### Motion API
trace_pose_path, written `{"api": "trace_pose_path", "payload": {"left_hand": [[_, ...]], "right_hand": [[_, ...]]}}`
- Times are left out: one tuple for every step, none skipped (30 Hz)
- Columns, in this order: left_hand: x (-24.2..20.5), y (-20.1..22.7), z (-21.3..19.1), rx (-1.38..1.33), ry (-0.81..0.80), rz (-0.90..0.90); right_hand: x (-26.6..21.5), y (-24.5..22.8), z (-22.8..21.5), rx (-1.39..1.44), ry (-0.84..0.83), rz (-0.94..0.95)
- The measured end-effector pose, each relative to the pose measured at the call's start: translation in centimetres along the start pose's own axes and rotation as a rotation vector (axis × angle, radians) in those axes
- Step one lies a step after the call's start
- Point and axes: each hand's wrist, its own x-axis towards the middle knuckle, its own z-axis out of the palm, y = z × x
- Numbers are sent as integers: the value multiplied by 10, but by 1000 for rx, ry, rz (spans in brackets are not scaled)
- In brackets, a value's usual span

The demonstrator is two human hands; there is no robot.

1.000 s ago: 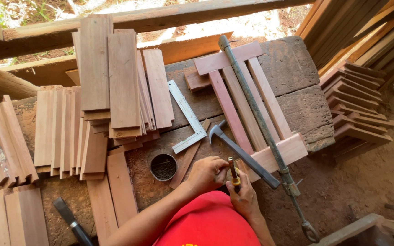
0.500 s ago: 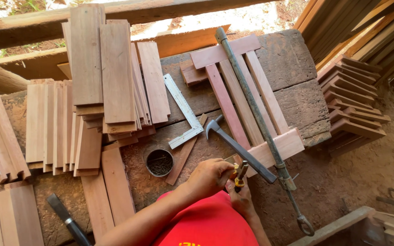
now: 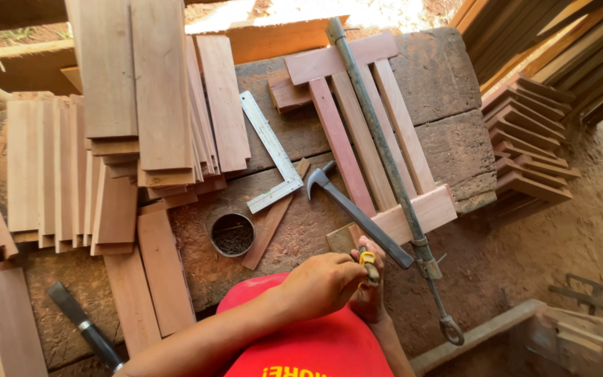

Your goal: The person assembles wooden louver-style frames on a rough workbench. They position slats inside a frame, use a long bar clamp to hold the assembly, hammer nails into the slats, pull nails with pliers, and mark positions with a pencil while fitting pieces one at a time.

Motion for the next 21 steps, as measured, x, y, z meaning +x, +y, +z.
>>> {"api": "trace_pose_path", "payload": {"left_hand": [[-2,3,1,-8,-5,-2],[-4,7,1,-9,-29,9],[-5,10,2,-11,-52,19],[-6,11,1,-20,-57,16],[-7,12,1,-2,-82,38],[-9,14,0,15,-108,60],[-8,16,-3,12,-115,58],[-7,18,-6,26,-126,79],[-6,21,-9,40,-136,98],[-8,21,-8,37,-143,93],[-9,21,-8,31,-115,100],[-9,20,-8,25,-86,106],[-10,19,-7,24,-93,104],[-10,18,-6,22,-76,100],[-11,17,-5,18,-59,95],[-11,17,-4,16,-65,92],[-11,16,-3,26,-73,92],[-10,16,-3,36,-81,93],[-10,14,-2,38,-82,92],[-11,13,-2,46,-82,92],[-12,12,0,52,-80,92]], "right_hand": [[-3,0,-2,-5,-1,8],[-6,-1,-3,79,37,57],[-9,-1,-5,163,74,106],[-10,-1,-9,159,74,115],[-13,-3,-12,208,64,123],[-16,-4,-15,258,55,132],[-16,-5,-15,257,59,139],[-15,-6,-16,250,63,133],[-15,-7,-16,245,67,128],[-17,-5,-15,246,70,136],[-18,-1,-14,199,64,110],[-18,3,-13,152,59,84],[-19,4,-11,152,63,89],[-21,6,-10,119,73,89],[-22,7,-9,85,81,91],[-24,6,-11,85,83,97],[-23,7,-12,98,65,96],[-22,7,-13,112,46,95],[-16,4,-12,113,48,96],[-11,0,-12,148,35,91],[-6,-3,-12,180,20,88]]}}
